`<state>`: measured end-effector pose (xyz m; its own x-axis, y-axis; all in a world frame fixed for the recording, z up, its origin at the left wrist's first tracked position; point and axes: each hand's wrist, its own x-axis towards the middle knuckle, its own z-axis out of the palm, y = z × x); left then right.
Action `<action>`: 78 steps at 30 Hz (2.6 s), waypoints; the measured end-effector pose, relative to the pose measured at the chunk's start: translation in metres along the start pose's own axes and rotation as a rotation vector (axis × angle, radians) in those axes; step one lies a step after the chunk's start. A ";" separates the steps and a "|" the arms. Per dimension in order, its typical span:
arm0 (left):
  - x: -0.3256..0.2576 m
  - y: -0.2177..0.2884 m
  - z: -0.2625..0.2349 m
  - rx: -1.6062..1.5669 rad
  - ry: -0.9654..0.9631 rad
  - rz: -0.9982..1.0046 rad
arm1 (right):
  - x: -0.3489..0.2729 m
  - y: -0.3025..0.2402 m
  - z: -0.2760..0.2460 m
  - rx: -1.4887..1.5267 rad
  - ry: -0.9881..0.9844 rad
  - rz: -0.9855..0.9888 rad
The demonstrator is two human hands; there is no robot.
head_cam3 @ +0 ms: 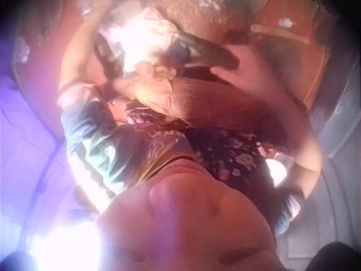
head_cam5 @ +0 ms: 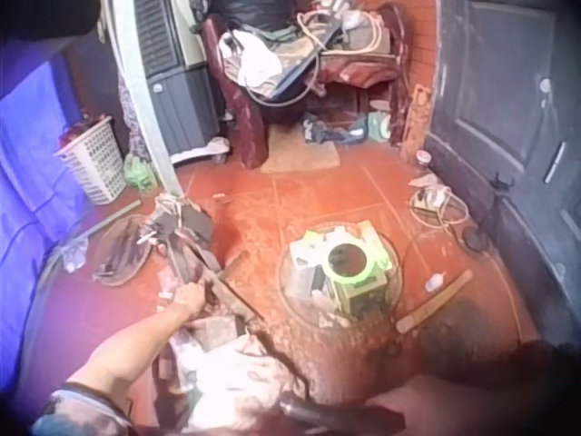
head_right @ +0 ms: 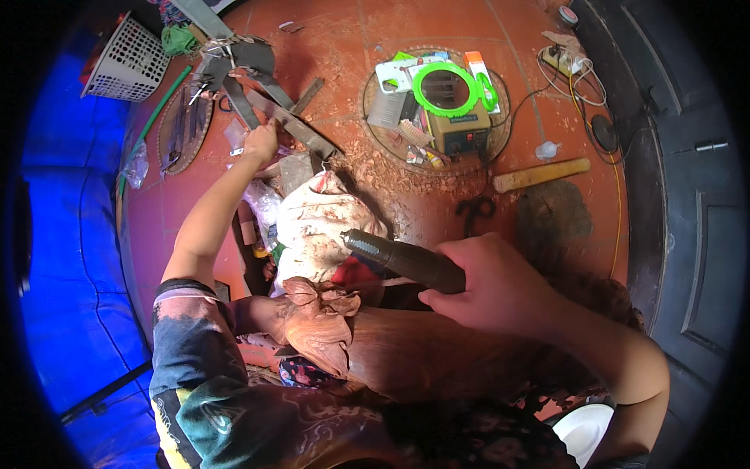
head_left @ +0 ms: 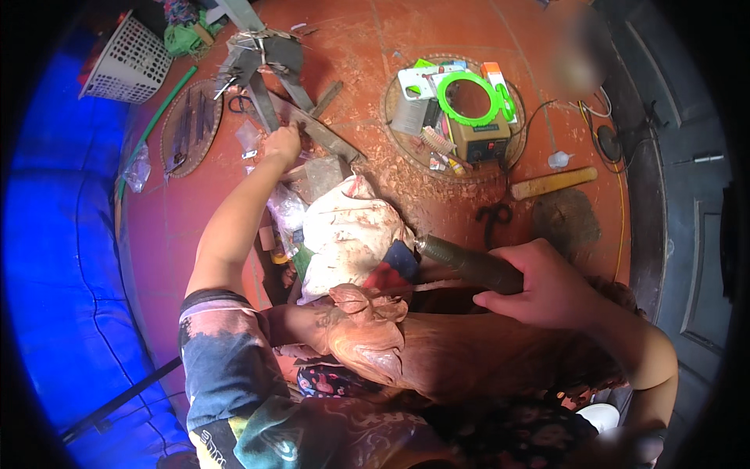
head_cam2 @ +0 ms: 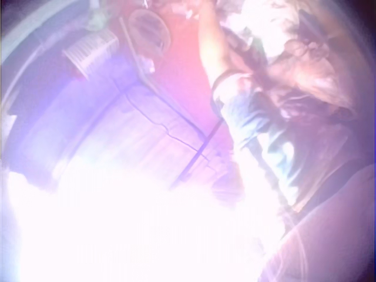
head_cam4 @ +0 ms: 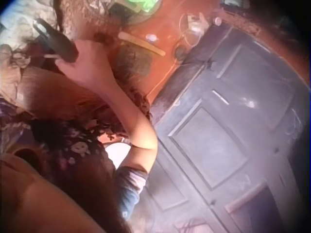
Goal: The person carves a wooden statue using a rotary tool and a chisel with a mallet. They switch between tools to refine details on the statue's surface while sitting on the floor.
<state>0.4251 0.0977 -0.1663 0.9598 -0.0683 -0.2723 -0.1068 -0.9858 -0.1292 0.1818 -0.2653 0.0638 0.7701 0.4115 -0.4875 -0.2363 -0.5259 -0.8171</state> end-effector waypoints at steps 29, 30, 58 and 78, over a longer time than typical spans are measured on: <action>-0.038 -0.015 -0.035 -0.265 0.107 0.174 | 0.004 0.006 0.009 -0.087 -0.046 0.004; -0.049 -0.019 -0.048 -0.366 0.140 0.174 | 0.004 0.006 0.010 -0.081 -0.040 -0.033; -0.098 -0.006 -0.203 0.138 1.040 0.279 | -0.007 0.006 0.027 -0.157 -0.084 -0.178; -0.059 -0.066 -0.188 -1.213 0.605 -0.047 | -0.006 0.000 0.026 -0.171 -0.126 -0.153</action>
<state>0.4243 0.1376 0.0378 0.9525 0.2226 0.2077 -0.0782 -0.4805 0.8735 0.1615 -0.2480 0.0589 0.7066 0.5796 -0.4059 -0.0112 -0.5643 -0.8255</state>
